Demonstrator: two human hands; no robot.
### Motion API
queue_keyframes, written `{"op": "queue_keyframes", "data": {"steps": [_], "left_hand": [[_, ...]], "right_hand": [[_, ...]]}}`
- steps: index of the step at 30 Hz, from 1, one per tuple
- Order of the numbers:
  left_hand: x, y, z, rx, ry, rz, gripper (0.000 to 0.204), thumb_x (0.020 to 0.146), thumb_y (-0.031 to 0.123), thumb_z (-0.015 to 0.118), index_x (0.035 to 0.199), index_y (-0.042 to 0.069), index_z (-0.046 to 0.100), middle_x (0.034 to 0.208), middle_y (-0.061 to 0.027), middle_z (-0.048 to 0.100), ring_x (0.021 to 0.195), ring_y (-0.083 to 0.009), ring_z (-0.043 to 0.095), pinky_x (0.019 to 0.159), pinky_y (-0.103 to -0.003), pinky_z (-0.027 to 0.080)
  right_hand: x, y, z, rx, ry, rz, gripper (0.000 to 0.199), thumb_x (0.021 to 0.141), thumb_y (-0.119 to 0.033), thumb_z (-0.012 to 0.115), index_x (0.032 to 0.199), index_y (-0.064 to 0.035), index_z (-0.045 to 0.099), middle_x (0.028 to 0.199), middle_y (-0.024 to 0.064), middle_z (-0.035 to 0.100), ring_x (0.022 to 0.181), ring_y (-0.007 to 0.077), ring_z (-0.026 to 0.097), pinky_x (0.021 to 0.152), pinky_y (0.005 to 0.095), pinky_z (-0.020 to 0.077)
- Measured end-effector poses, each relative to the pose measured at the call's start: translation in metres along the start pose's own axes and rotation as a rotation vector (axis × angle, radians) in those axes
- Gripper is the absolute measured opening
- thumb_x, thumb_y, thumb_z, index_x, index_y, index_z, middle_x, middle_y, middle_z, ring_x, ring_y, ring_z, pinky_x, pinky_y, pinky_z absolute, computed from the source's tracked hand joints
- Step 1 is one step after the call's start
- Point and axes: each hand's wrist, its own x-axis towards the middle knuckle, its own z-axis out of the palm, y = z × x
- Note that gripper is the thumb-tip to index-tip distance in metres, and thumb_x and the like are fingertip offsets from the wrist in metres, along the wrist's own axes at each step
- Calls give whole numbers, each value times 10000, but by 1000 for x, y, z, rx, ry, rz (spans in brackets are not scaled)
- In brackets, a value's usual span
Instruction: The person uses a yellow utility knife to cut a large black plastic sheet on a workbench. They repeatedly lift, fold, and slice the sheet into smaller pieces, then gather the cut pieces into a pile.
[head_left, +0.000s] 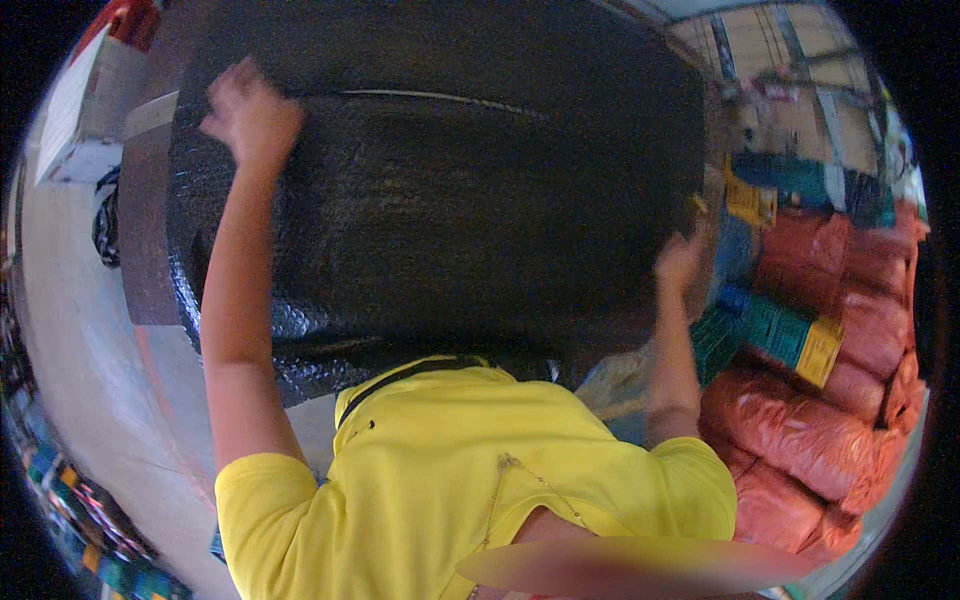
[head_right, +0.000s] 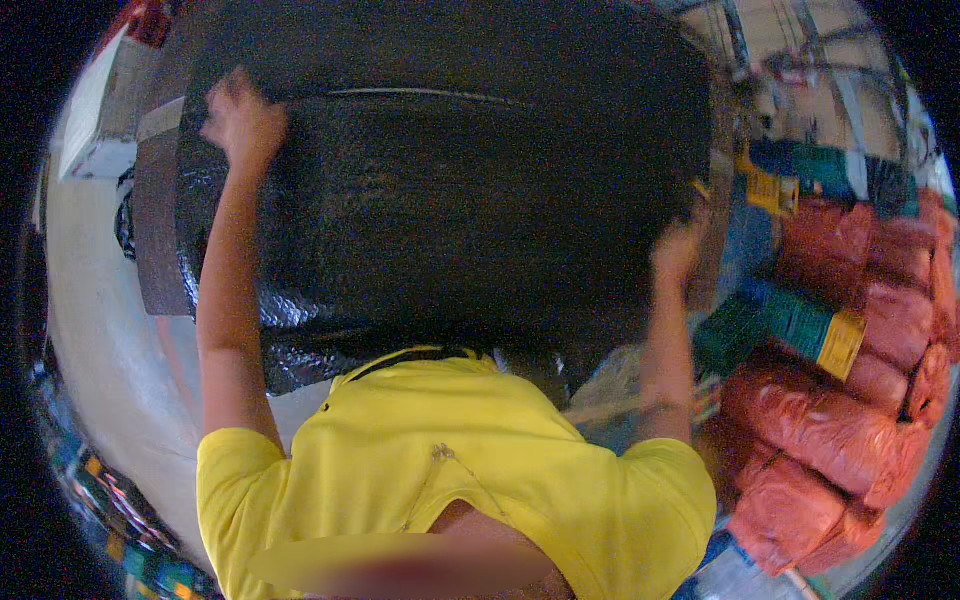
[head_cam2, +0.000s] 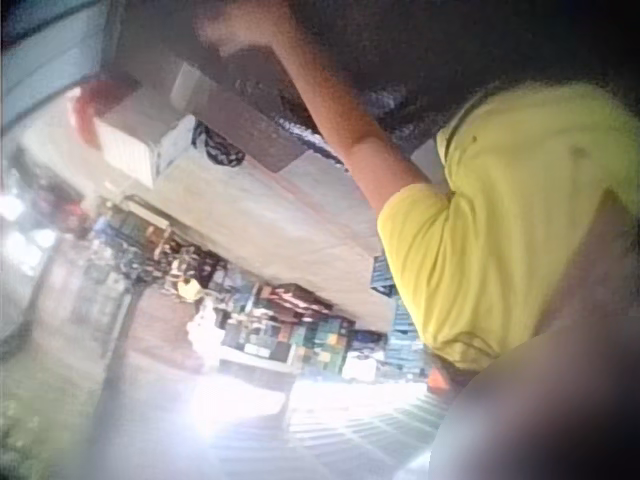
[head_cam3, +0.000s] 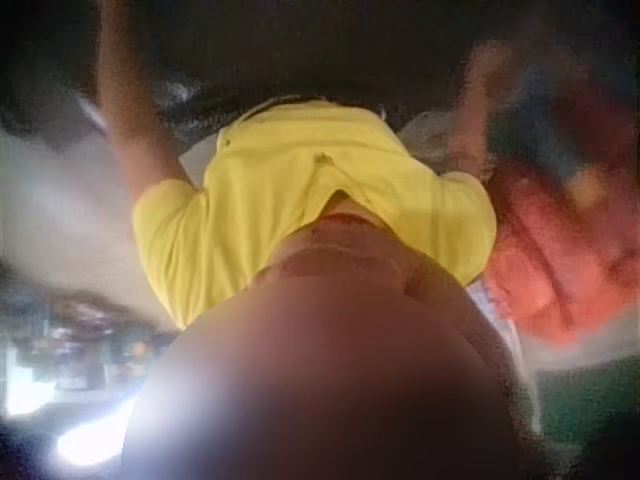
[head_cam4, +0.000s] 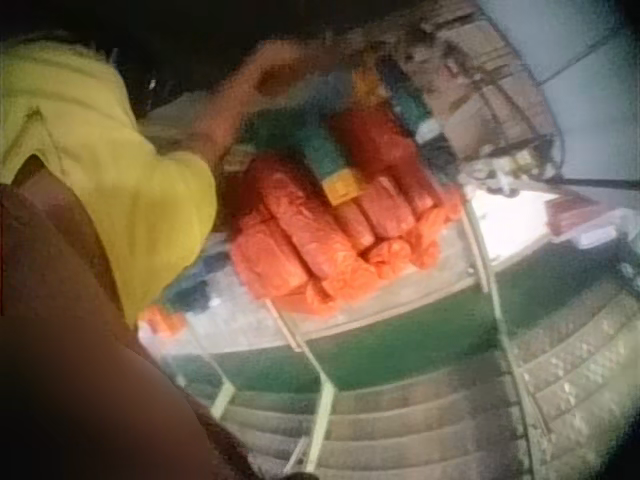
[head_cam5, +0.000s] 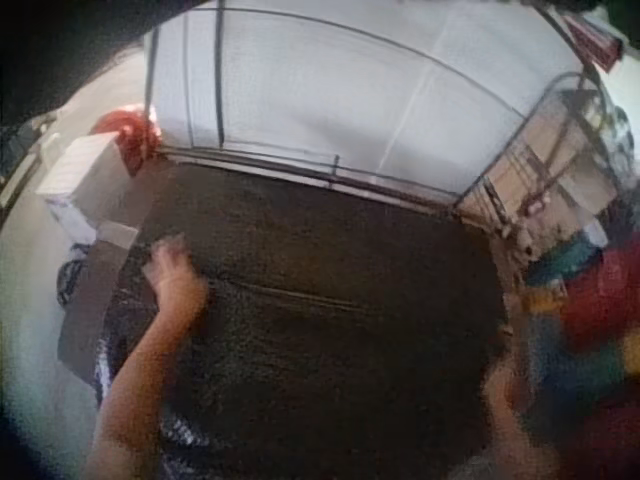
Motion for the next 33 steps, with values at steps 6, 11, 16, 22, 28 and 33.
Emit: {"op": "queue_keyframes", "data": {"steps": [6,11,16,22,28,33], "left_hand": [[-1,160,-20,67,-261,1281,644,726,267,771,1315,370,533,1575,-42,129,1445,-374,-27,1073,-709,61],[7,174,-36,182,-539,1367,591,740,321,756,1289,396,551,1582,-46,98,1440,-372,-102,1053,-725,-33],[5,173,-19,113,-512,1332,555,762,274,748,1277,381,570,1583,-49,91,1438,-373,-111,1062,-713,-21],[46,108,35,-154,-121,672,733,777,548,522,1414,239,329,1577,-97,89,1442,-364,-17,1054,-706,-23],[112,47,100,186,-338,120,1012,796,789,311,1502,80,159,1575,-128,84,1449,-344,18,1024,-714,-89],[123,52,97,503,-422,206,1028,792,799,297,1509,86,115,1579,-111,83,1441,-382,-6,1031,-704,-91]], "right_hand": [[-58,-277,54,502,-344,-86,524,933,-153,481,1437,-198,343,1150,281,580,1032,445,578,893,488,474],[-159,-255,-13,366,-580,61,527,936,-168,483,1425,-317,351,919,255,566,827,426,607,725,499,514],[-366,-156,-27,145,-681,191,607,911,-99,537,1446,-301,335,994,221,535,821,403,591,704,471,508],[-412,-152,-11,301,-136,503,586,831,-127,663,1372,-145,437,1051,186,528,885,307,567,776,364,473],[-245,-255,22,397,-13,-6,631,552,-420,855,984,-20,628,1346,208,446,1280,393,378,1053,514,288],[-262,-218,55,431,14,83,427,574,-152,778,961,-40,635,1004,179,624,988,373,593,893,435,476]]}}
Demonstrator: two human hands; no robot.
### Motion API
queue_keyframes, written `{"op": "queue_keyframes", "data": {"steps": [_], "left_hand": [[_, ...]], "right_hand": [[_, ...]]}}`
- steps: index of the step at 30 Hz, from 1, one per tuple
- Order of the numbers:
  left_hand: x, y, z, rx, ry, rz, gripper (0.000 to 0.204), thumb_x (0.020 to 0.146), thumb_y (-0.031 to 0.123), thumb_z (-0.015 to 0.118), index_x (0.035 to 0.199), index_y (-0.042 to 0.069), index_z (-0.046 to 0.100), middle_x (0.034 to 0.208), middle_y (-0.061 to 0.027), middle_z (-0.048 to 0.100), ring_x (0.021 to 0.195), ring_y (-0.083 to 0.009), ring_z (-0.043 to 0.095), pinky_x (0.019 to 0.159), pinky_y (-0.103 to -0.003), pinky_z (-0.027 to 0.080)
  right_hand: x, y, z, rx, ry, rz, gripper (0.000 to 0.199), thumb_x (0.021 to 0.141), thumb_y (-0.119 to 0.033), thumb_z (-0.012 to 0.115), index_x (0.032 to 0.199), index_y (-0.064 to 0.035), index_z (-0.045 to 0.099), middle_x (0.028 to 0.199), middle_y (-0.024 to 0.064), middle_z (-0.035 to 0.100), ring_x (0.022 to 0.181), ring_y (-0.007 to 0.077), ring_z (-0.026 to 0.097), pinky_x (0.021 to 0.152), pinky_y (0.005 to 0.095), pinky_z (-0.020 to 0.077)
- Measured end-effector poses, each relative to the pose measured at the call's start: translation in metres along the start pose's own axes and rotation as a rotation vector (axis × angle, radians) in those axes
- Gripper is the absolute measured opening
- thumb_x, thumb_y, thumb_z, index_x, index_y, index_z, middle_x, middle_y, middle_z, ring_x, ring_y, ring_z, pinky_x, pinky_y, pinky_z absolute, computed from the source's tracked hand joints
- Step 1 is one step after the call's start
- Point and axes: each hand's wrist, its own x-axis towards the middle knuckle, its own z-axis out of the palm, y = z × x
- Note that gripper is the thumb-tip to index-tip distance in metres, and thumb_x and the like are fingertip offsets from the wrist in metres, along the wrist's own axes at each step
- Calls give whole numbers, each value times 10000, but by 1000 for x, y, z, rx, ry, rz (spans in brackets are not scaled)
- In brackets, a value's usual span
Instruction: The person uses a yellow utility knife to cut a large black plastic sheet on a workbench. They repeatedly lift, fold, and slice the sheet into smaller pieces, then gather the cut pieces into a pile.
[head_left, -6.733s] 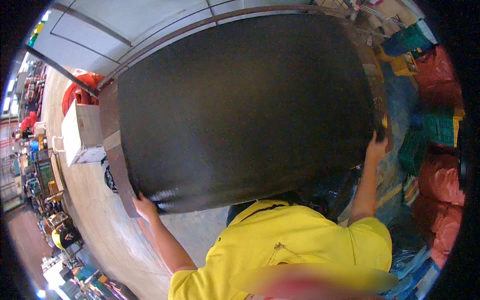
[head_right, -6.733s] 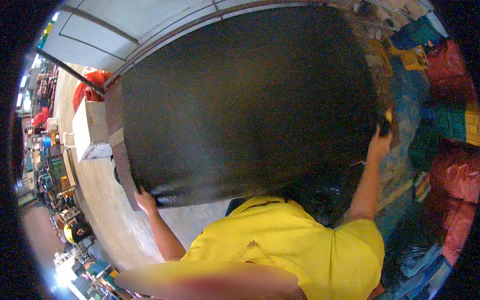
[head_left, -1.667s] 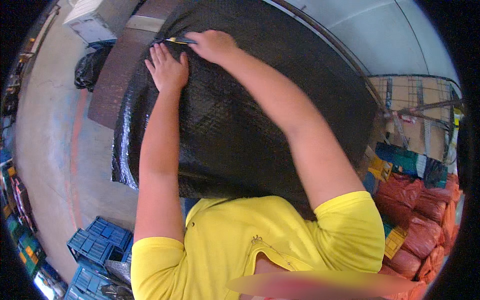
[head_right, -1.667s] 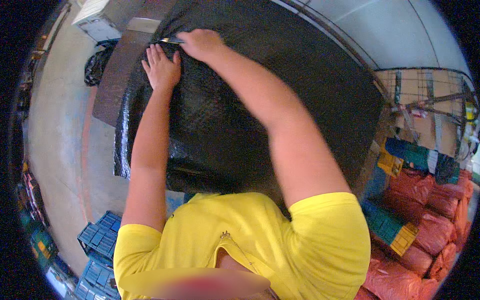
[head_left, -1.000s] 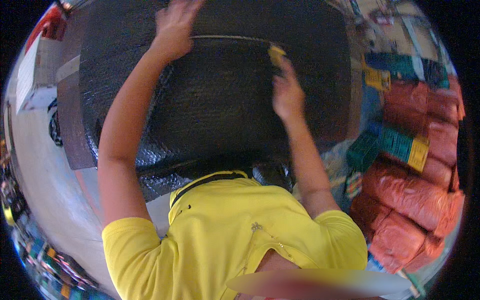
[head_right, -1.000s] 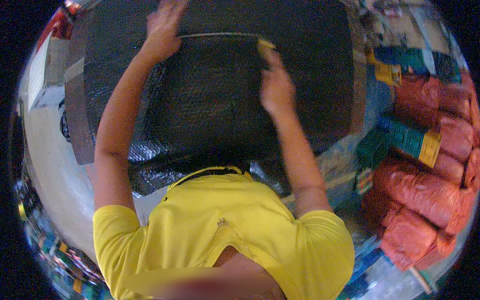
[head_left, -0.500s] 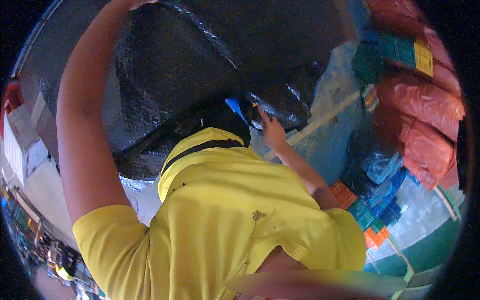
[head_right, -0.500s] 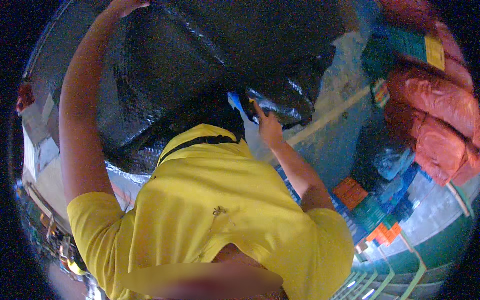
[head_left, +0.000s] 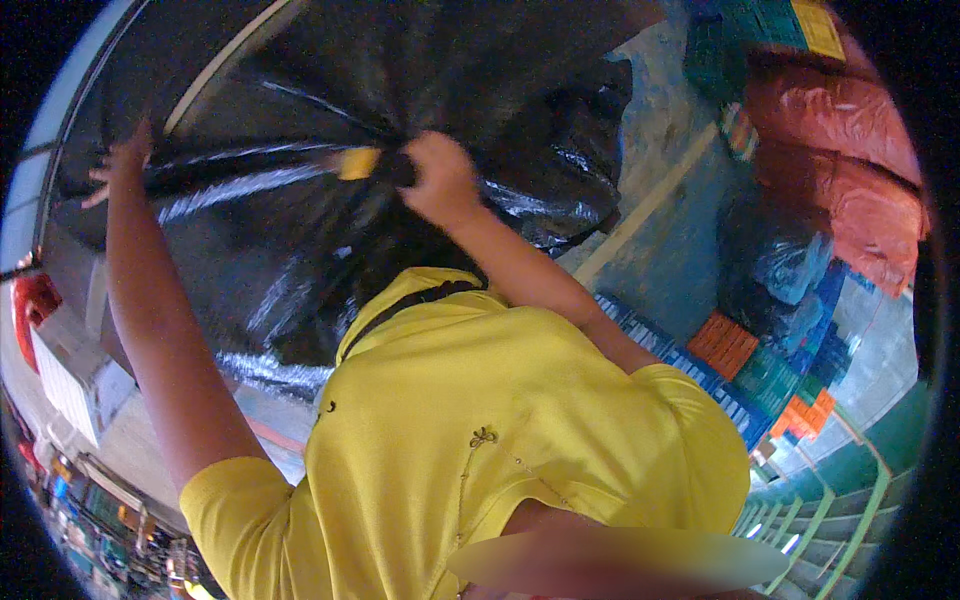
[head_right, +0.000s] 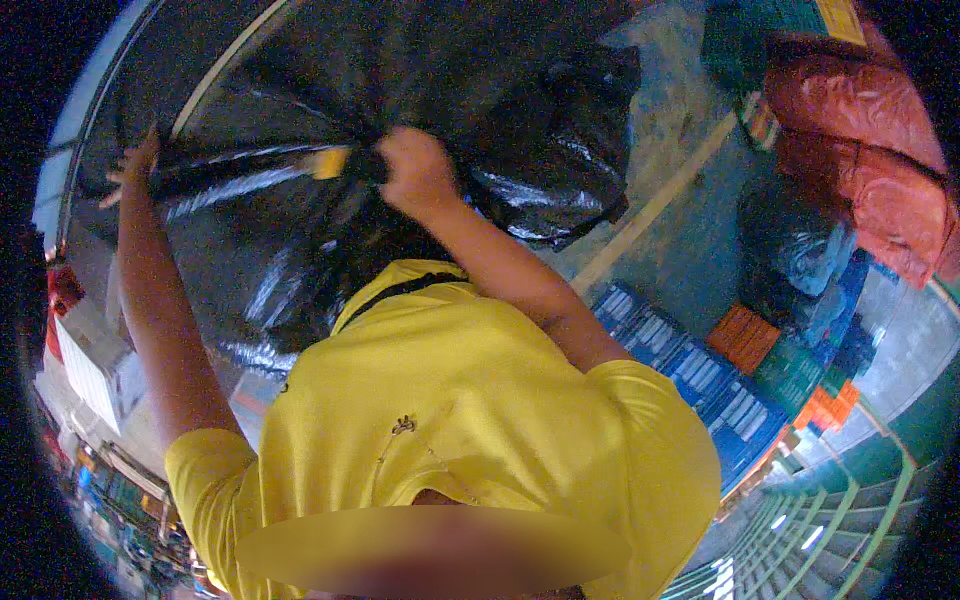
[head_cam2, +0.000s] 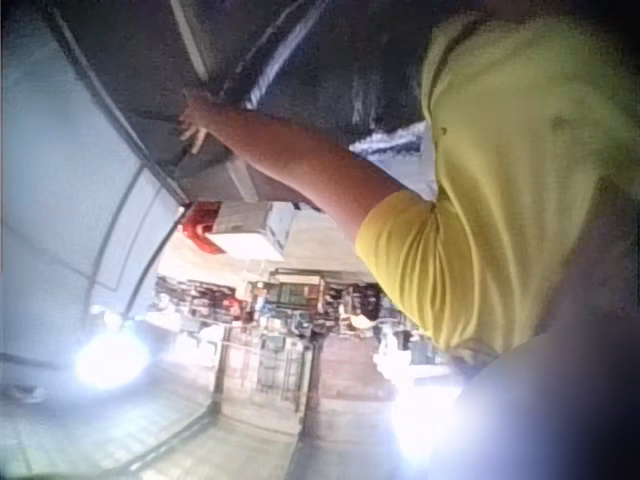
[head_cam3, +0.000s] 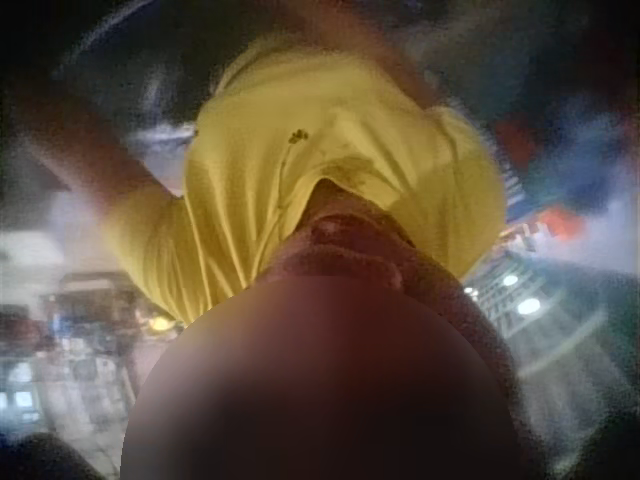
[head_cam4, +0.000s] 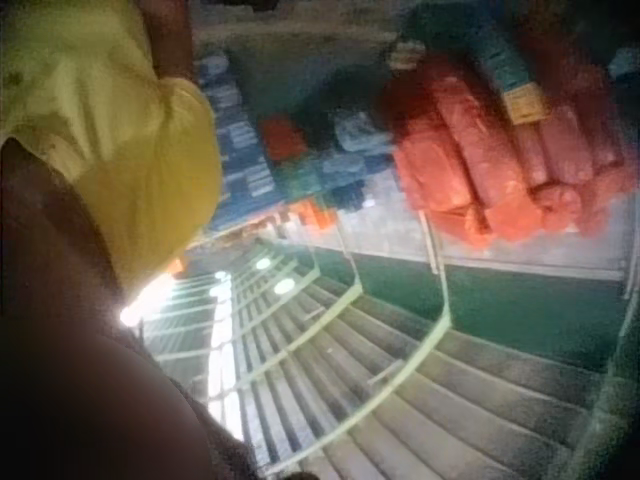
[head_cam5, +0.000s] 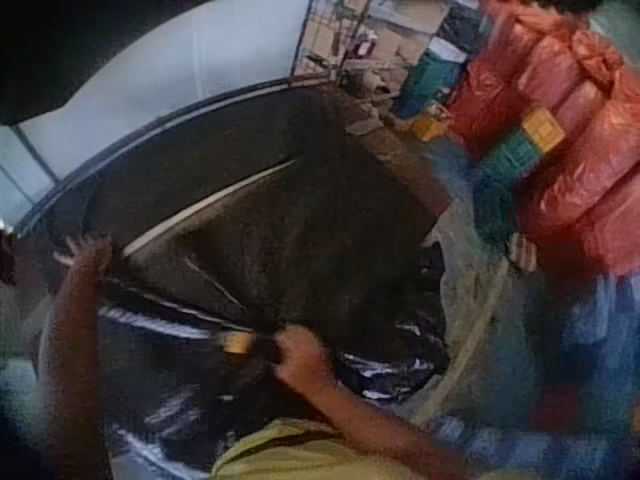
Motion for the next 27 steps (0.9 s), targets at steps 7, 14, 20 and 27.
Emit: {"op": "queue_keyframes", "data": {"steps": [7,14,20,27], "left_hand": [[-22,-6,10,-62,103,-66,996,808,798,268,1495,81,190,1564,-131,147,1404,-447,134,1087,-641,33],[1,-89,-1,-523,136,73,887,842,744,346,1329,13,470,1380,-173,466,1254,-392,451,1042,-506,329],[19,-139,25,-334,92,-670,957,663,777,599,1218,-2,582,1258,-175,577,1212,-300,516,970,-459,418],[11,-144,20,-1890,-36,-351,530,773,363,730,1127,-13,611,994,-120,647,957,-319,611,823,-427,471]], "right_hand": [[-179,269,-99,-627,-813,1042,426,768,-288,636,1101,-22,616,1148,211,619,1082,403,578,888,454,501],[-56,271,-149,-752,810,936,661,787,-361,727,1192,106,494,1136,266,556,1083,407,541,940,461,445],[368,269,-86,-188,539,203,572,839,-422,666,1129,65,592,1161,246,601,1075,373,574,923,460,431],[496,227,-37,-281,191,470,442,783,-369,657,1024,1,661,1054,243,650,1023,402,609,908,478,468]]}}
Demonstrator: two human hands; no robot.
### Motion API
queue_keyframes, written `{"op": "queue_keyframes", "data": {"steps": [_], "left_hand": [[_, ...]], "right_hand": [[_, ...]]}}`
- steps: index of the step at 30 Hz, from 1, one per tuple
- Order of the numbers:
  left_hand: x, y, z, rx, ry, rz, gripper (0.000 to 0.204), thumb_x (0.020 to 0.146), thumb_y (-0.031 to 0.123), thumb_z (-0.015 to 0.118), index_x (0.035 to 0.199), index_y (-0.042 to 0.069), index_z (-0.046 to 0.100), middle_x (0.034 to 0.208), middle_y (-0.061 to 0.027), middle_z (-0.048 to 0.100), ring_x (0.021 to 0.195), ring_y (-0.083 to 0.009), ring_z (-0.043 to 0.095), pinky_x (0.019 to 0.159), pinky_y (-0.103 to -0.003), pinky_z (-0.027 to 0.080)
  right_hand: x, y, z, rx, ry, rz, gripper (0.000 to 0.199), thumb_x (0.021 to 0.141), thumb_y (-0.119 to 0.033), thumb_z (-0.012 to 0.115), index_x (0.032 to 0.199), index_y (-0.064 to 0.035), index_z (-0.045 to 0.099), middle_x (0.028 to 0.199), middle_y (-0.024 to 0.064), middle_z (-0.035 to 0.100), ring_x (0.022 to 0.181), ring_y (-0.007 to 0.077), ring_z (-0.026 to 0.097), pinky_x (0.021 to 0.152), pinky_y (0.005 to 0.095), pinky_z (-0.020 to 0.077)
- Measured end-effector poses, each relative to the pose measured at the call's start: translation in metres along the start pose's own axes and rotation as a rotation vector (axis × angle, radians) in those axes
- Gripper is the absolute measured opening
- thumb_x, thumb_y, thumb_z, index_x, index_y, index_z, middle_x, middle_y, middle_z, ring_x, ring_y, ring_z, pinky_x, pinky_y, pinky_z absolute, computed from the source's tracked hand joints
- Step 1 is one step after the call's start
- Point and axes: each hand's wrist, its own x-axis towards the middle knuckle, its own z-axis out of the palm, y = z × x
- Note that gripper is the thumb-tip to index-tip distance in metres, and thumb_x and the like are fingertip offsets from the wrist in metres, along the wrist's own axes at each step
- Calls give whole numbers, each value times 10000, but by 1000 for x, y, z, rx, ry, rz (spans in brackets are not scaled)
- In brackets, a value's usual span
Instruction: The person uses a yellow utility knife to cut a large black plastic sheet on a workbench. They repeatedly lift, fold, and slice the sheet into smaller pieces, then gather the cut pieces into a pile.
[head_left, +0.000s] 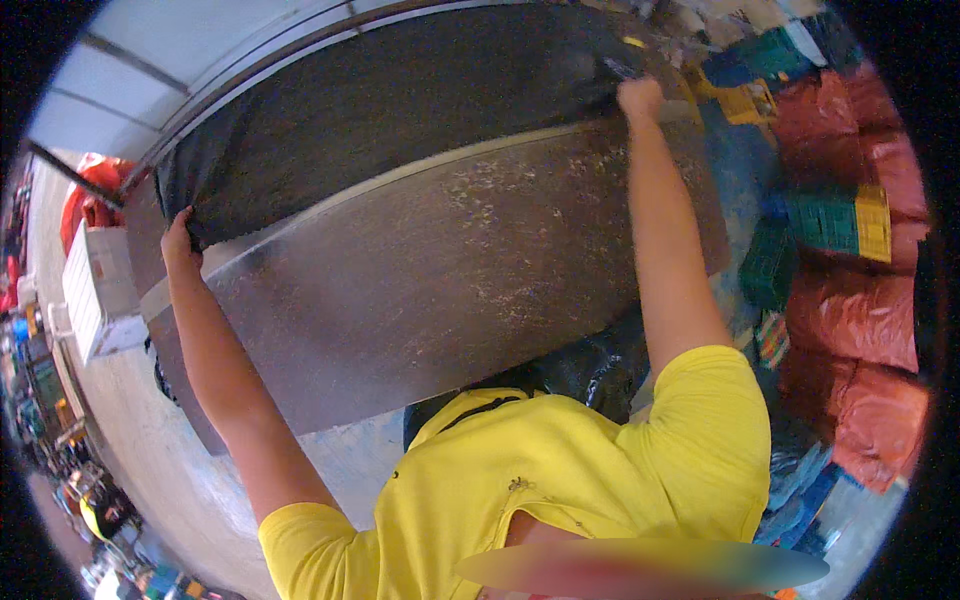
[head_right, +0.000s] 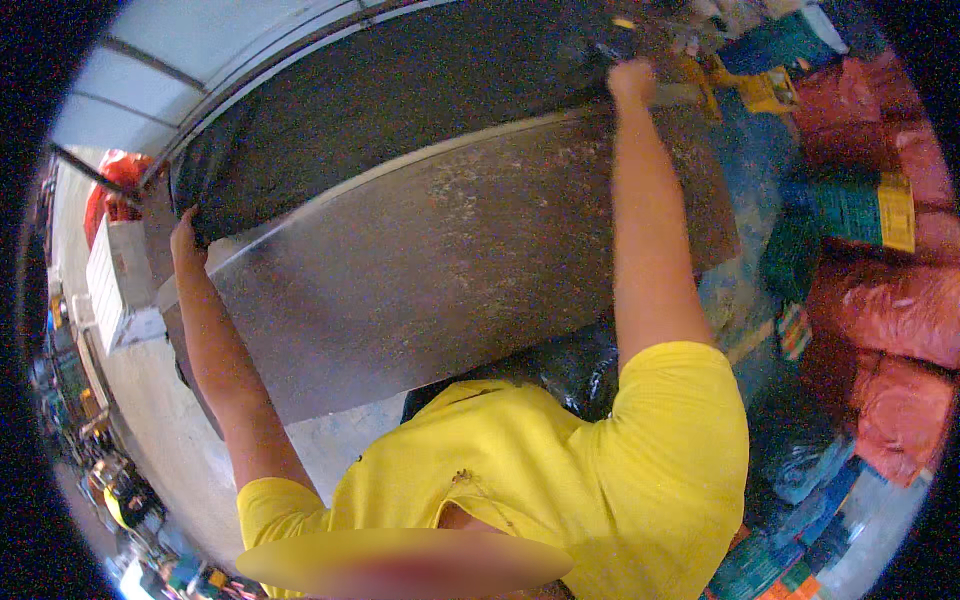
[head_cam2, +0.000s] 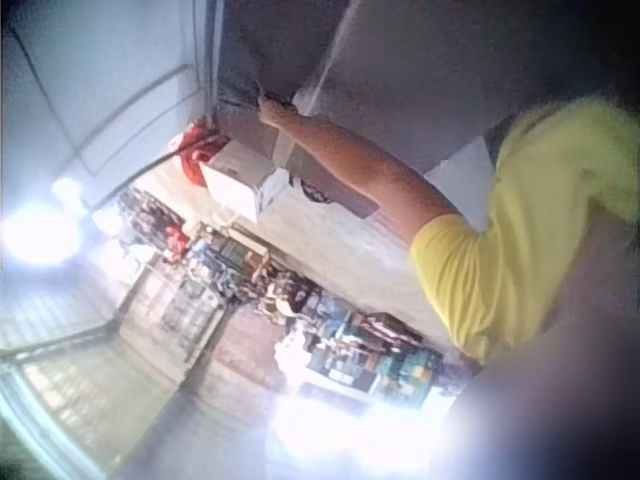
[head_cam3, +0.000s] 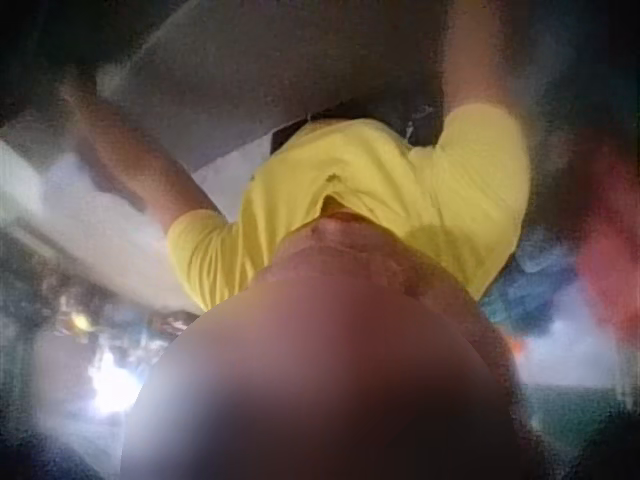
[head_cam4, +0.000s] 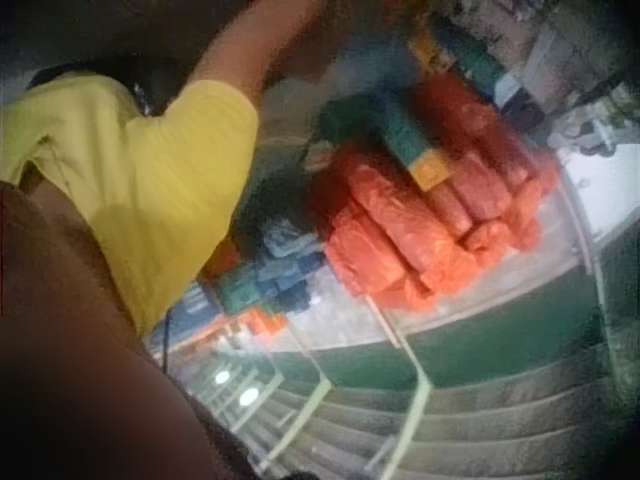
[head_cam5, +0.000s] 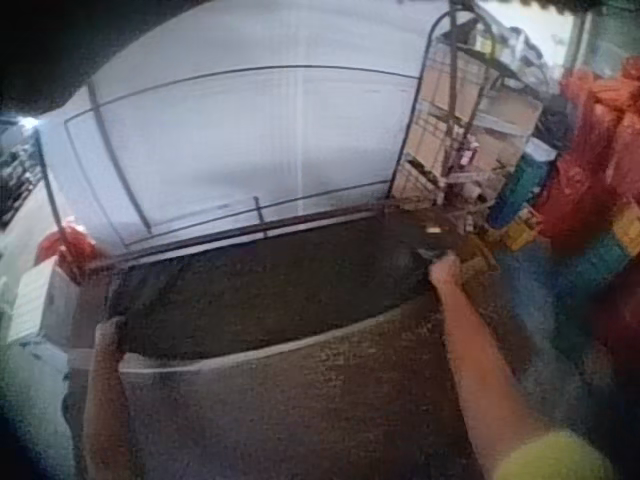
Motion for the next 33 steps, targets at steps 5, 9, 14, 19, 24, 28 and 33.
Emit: {"op": "queue_keyframes", "data": {"steps": [5,9,14,19,24,28,33], "left_hand": [[-177,-73,-67,247,91,426,442,794,204,739,1124,-36,570,935,-82,628,844,-215,569,796,-325,452],[-330,-183,-140,639,458,260,738,658,287,868,1122,-102,447,1049,-159,523,963,-282,526,900,-366,415],[-389,-207,-181,836,611,-351,965,638,151,794,1371,-114,224,1279,-316,463,1145,-396,505,970,-423,396],[-278,-86,-81,1281,765,744,591,765,237,668,1243,-69,503,1306,-241,498,1254,-384,425,1052,-503,307],[-178,-61,0,1213,502,339,780,937,526,373,1461,-30,214,1546,-184,171,1446,-308,107,1158,-484,85],[-183,-97,-17,1264,563,342,834,930,593,319,1473,-23,176,1556,-169,147,1454,-275,88,1163,-458,78],[-192,-104,-33,1249,551,371,830,929,573,346,1468,-34,177,1553,-179,148,1452,-283,91,1163,-462,73]], "right_hand": [[-108,129,-102,-64,183,-125,558,836,-545,596,1107,-59,643,985,180,684,895,399,641,773,470,495],[-244,236,-165,-126,84,71,541,896,-476,566,1196,-26,566,1100,191,648,999,377,616,839,431,479],[-310,318,-167,-384,102,180,538,883,-473,587,1185,-29,573,1059,213,650,933,404,616,799,463,471],[-283,352,-139,-359,156,160,481,866,-416,634,1146,-25,624,1050,231,654,955,411,618,825,455,475],[-231,214,-159,31,469,70,485,860,-362,652,1100,58,611,998,280,642,920,451,608,862,455,478],[-236,-31,-98,345,-246,-131,362,831,-121,639,1149,46,592,1118,188,630,920,288,617,836,404,491],[-445,-300,3,629,-696,-1336,347,900,-254,563,1226,-138,578,1072,178,641,971,358,628,824,445,513]]}}
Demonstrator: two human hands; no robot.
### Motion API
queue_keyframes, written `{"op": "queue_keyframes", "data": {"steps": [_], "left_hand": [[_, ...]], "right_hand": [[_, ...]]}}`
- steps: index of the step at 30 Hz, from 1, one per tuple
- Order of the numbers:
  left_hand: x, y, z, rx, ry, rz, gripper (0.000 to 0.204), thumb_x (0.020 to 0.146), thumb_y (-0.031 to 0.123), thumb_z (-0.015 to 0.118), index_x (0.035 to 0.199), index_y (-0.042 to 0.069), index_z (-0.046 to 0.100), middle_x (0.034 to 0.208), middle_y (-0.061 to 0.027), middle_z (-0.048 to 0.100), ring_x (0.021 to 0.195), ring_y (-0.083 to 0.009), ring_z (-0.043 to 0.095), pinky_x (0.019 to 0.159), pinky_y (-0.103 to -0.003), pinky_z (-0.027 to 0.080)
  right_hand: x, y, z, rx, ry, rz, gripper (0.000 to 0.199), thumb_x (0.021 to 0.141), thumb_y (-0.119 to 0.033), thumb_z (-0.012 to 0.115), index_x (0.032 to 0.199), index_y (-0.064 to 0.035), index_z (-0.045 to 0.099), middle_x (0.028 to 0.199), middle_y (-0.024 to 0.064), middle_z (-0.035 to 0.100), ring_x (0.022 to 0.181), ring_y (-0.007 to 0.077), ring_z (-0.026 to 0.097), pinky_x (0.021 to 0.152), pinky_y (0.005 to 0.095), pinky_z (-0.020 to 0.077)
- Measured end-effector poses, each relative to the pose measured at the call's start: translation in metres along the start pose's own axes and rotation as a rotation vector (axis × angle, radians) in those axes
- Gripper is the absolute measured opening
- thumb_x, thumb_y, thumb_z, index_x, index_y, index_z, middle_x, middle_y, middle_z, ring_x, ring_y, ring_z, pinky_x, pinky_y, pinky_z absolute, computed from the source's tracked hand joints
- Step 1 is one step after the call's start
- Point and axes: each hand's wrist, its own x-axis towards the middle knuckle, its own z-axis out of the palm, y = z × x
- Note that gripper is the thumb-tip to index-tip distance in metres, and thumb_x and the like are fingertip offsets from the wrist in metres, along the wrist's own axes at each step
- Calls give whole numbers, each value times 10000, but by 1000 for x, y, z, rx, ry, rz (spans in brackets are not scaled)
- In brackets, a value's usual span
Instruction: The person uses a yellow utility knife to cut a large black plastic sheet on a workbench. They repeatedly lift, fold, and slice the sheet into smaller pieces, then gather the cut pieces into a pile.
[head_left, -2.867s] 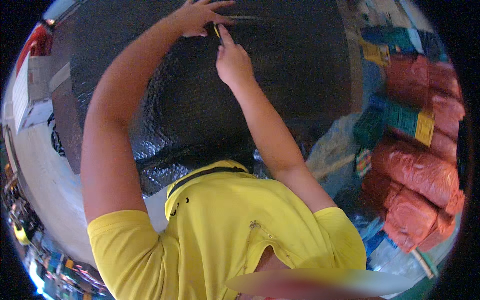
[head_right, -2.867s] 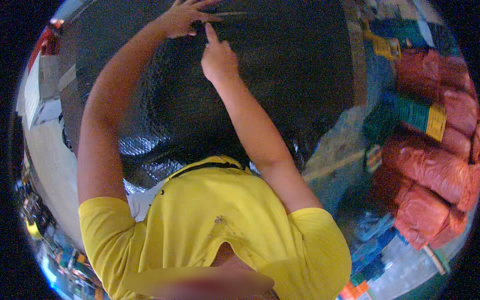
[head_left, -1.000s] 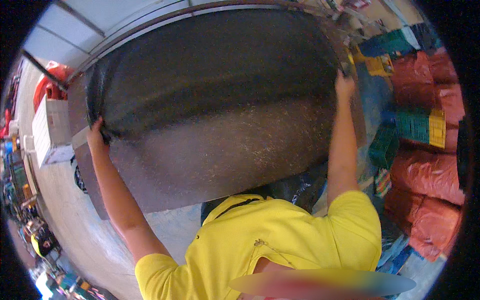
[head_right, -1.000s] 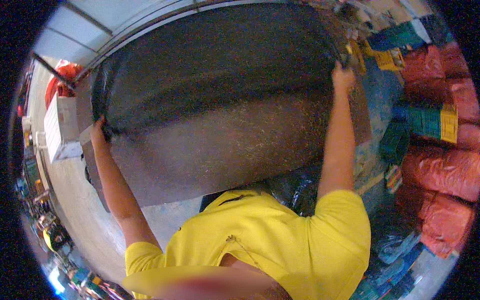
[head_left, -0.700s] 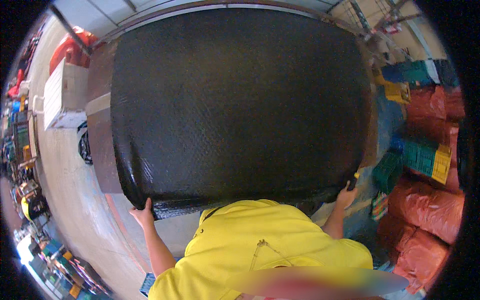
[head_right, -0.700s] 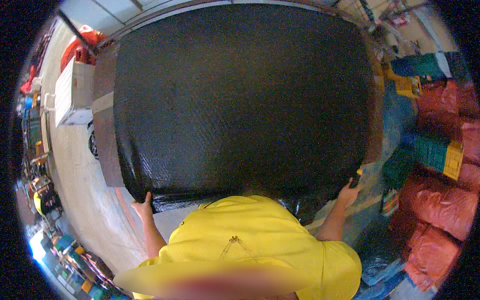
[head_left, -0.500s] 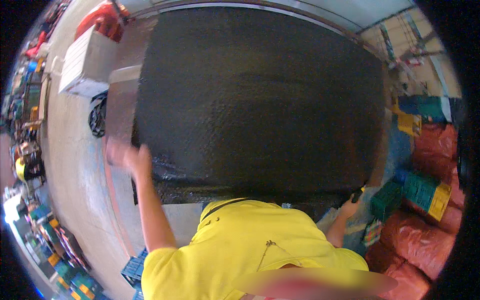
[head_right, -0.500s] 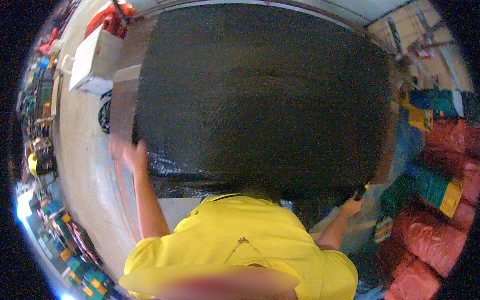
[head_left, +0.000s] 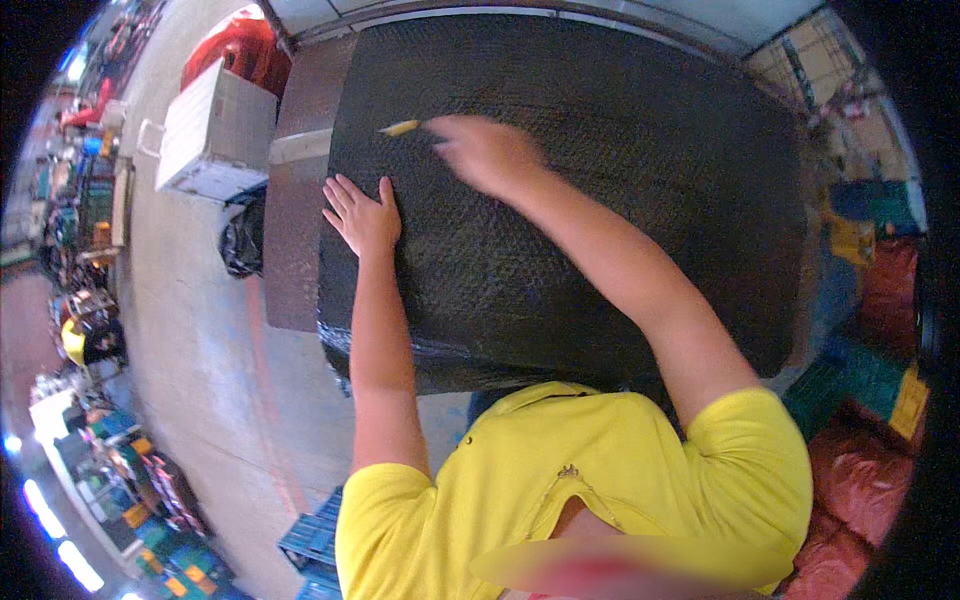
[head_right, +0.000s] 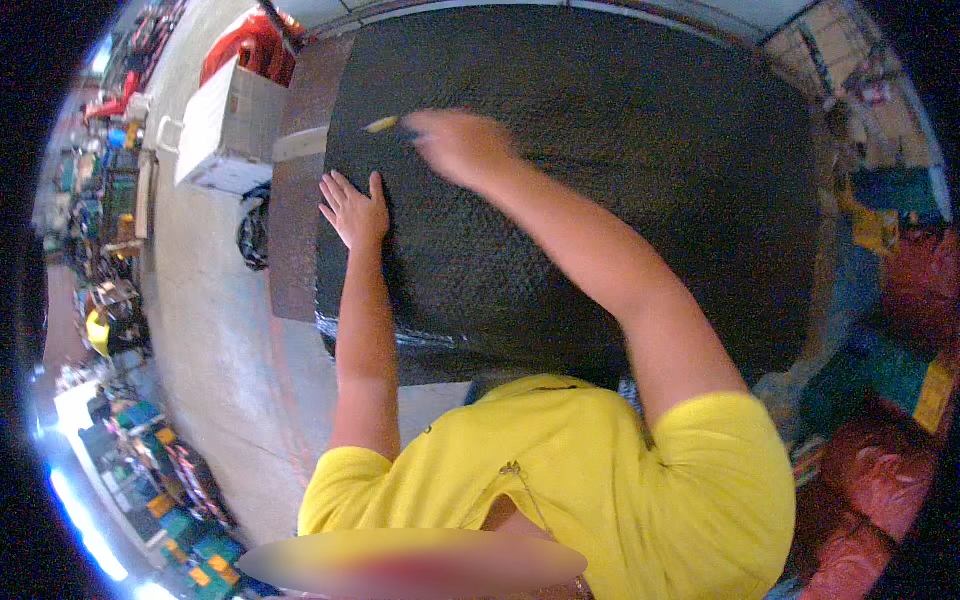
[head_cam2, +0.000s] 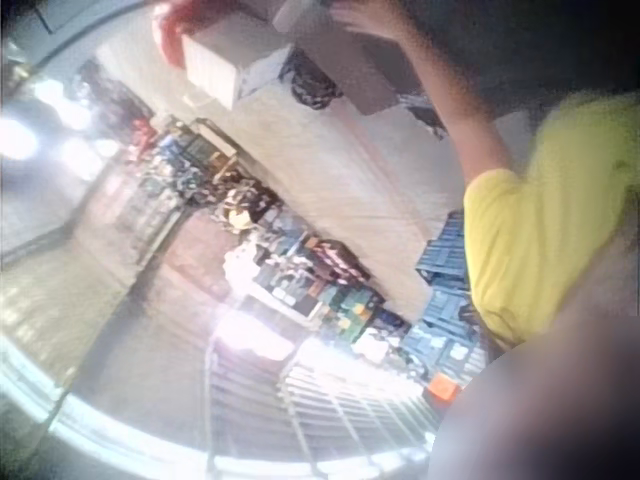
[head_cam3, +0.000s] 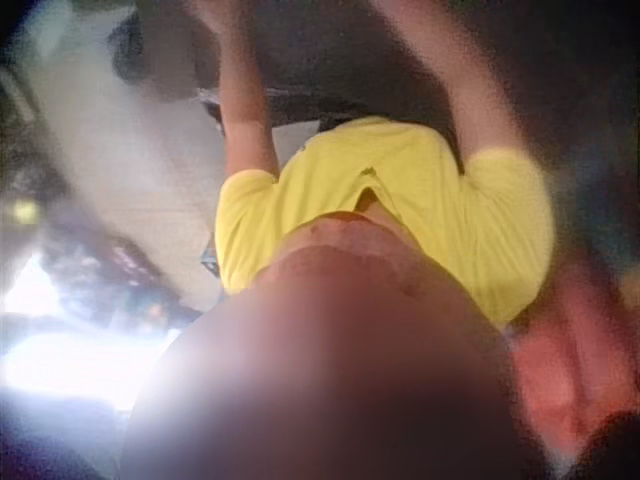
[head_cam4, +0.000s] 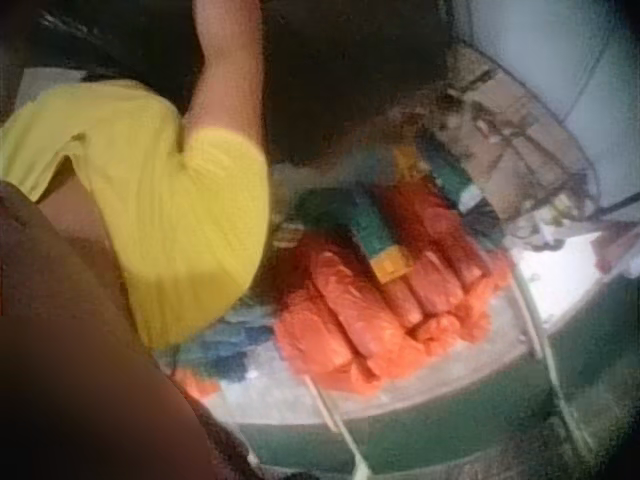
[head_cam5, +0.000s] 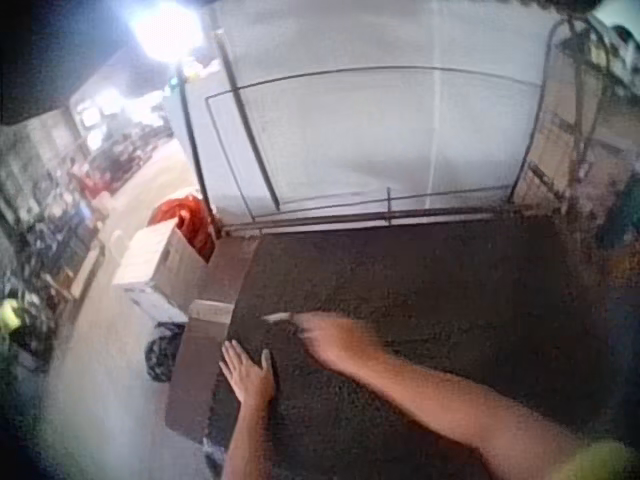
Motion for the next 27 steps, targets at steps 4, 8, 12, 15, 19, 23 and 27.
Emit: {"op": "queue_keyframes", "data": {"steps": [4,8,12,15,19,23,27], "left_hand": [[4,7,-6,43,-35,-21,835,927,575,354,1469,-35,174,1553,-185,144,1451,-288,95,1161,-470,83],[4,4,-5,62,-14,-14,821,931,571,358,1464,-33,199,1542,-190,180,1444,-296,128,1153,-477,118],[4,0,6,120,-36,15,811,937,568,360,1460,-34,212,1534,-199,200,1432,-321,162,1138,-497,159],[6,0,6,88,-46,-6,812,937,564,367,1463,-32,202,1538,-197,188,1437,-316,145,1141,-502,145],[15,22,-21,92,-250,-140,846,911,573,412,1467,-26,193,1550,-191,148,1449,-299,99,1133,-549,120],[23,114,-49,111,-137,118,884,735,374,716,1442,47,296,1515,-189,237,1391,-385,193,1060,-609,236],[-5,251,-32,-619,-199,1382,1048,586,32,780,1480,172,251,1522,-138,257,1416,-348,189,1154,-494,185]], "right_hand": [[92,-53,89,-190,-256,-92,210,879,-295,539,1008,-150,618,817,152,657,793,347,669,672,491,529],[46,23,29,-296,-342,-182,229,888,-316,538,1040,-168,626,819,128,660,801,337,670,687,484,535],[-130,142,-185,-439,-390,-11,412,901,-307,561,1308,-294,498,1026,92,626,965,305,624,764,446,539],[-277,178,-379,-750,-554,382,468,894,-183,566,1351,-226,478,1131,133,592,1036,317,586,881,420,503],[-395,150,-458,-1296,-554,1561,415,925,-170,468,1338,-134,485,1092,185,645,983,387,625,881,434,499],[-343,83,-284,-600,350,1056,416,919,-119,437,1331,-69,467,1208,208,574,1075,378,577,931,446,462],[-225,11,-110,-132,186,824,506,920,-123,440,1408,-249,395,1111,262,584,944,446,613,823,516,508]]}}
